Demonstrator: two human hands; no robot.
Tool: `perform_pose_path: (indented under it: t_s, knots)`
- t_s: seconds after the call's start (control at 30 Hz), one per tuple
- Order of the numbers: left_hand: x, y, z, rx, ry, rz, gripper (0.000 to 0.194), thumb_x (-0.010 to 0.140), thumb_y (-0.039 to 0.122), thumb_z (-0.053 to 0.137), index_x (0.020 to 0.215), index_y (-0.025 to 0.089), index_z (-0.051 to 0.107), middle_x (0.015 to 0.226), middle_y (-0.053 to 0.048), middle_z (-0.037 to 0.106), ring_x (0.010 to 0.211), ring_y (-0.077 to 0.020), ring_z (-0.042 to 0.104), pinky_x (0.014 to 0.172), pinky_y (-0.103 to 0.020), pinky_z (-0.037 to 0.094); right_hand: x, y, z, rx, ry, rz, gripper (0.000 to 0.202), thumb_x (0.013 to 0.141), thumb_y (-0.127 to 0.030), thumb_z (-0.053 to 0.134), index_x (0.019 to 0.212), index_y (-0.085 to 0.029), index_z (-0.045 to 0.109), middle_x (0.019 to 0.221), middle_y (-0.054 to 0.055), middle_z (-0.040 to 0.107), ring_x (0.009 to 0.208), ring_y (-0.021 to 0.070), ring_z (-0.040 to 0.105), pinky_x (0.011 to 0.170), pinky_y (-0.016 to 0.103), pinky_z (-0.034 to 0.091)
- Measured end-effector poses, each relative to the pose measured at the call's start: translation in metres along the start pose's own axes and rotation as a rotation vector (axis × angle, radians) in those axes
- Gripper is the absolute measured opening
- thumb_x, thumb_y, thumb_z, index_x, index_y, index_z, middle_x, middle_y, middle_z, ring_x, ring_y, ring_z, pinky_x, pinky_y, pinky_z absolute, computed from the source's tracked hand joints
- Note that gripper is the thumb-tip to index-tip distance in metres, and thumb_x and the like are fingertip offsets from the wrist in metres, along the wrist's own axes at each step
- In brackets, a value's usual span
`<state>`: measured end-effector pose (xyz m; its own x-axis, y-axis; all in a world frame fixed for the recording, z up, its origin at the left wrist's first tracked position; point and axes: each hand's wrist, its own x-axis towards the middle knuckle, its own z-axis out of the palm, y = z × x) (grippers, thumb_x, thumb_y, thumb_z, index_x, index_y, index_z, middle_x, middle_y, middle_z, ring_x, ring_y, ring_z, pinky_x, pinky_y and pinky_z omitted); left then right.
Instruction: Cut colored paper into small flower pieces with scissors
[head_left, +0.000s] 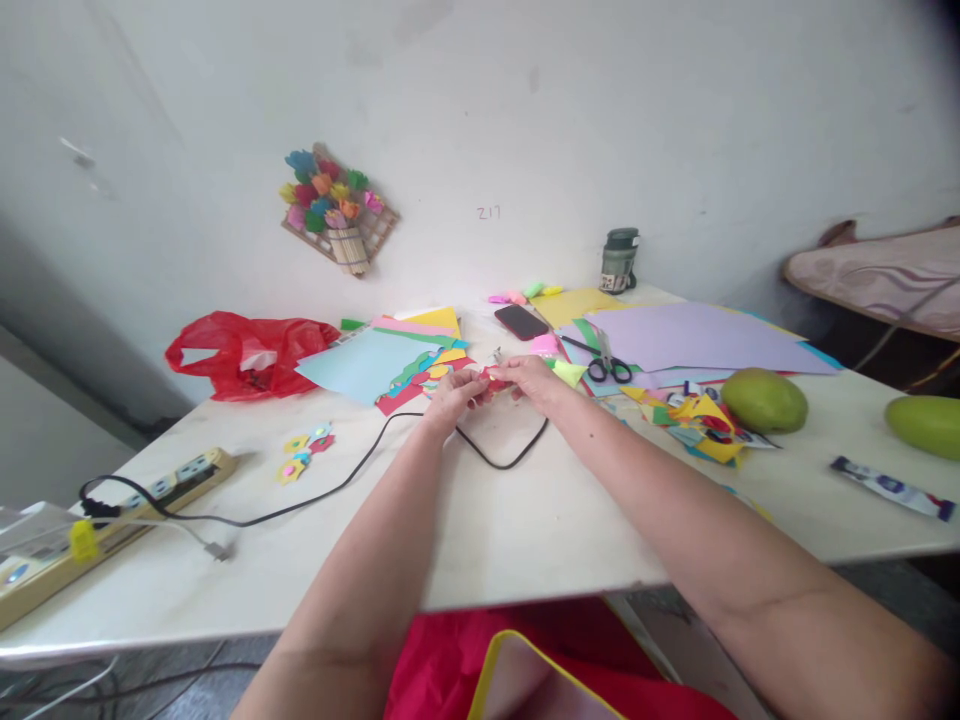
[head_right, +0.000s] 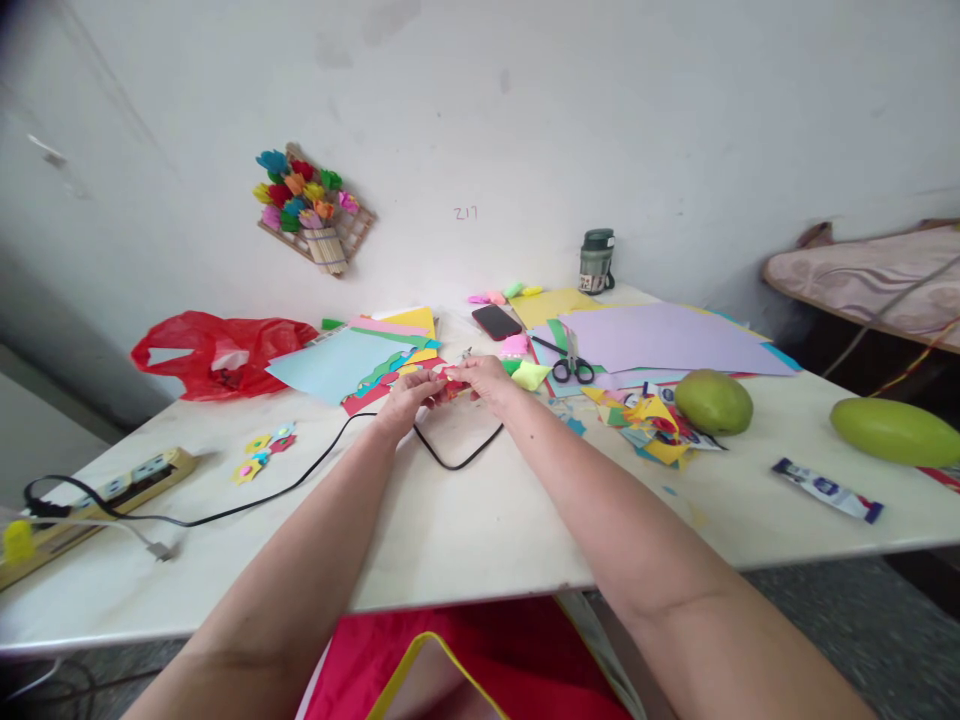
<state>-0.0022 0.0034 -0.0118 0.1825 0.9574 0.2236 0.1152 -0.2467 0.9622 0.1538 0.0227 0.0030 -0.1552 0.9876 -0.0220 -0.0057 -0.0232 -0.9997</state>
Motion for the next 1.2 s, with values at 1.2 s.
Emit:
perform_pose_path:
  t_s: [1.2]
  knots:
    - [0.0017,0.0001,-0.0009,0.030,0.035,0.029,0.031,0.065,0.045,0.069,0.061,0.015,0.061,0.061,-0.004,0.066,0.055,-0.0114,0.052,0.054,-0.025,0.035,0.0011,0.0021,0.0001,0.119,-0.019,0.034,0.019,0.064,-0.020,0.078,0.058,-0.014,0.060,0.053,0.001,0.063,0.049,0.0095,0.055,0.041,0.020,0.031]
